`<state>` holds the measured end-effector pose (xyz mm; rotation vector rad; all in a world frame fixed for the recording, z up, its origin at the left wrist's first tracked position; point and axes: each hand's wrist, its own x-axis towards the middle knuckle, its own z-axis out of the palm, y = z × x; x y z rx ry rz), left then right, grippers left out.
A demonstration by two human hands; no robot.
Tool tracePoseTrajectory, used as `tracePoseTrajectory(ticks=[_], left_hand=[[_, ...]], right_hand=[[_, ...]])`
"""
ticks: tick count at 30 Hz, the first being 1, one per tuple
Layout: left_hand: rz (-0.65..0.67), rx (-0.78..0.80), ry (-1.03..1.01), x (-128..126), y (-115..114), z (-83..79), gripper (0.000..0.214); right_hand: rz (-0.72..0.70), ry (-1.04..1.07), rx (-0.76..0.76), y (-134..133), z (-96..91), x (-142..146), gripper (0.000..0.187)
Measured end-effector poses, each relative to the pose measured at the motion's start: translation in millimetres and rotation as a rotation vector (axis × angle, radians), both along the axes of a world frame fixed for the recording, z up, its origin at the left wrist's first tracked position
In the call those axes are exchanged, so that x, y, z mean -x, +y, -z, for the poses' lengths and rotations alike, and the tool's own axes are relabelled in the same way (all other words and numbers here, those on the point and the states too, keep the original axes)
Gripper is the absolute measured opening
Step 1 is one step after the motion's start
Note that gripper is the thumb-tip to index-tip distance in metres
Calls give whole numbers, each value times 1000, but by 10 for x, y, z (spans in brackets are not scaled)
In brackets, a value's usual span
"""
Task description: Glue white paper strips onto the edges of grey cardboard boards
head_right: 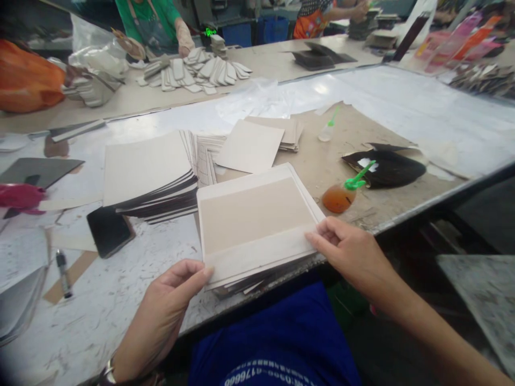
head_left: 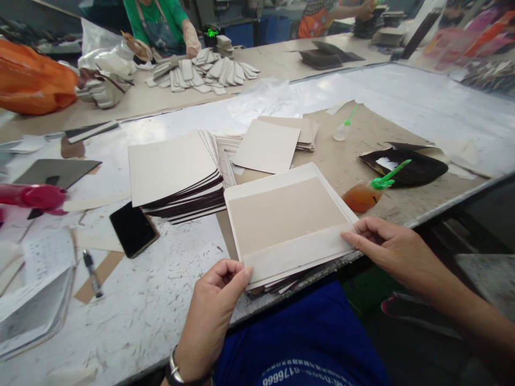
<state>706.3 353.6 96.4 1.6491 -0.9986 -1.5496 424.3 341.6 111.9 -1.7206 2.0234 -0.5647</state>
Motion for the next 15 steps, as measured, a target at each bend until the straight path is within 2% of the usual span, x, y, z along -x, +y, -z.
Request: tracePoseTrajectory(ticks=[8, 15], left_hand=[[5, -30, 76, -23, -25, 27, 34], [-41, -28, -183, -1, -5, 37, 46]], right_hand=[[-7, -7, -51, -51, 11, 18, 32], [-58, -15, -93, -95, -139, 19, 25]])
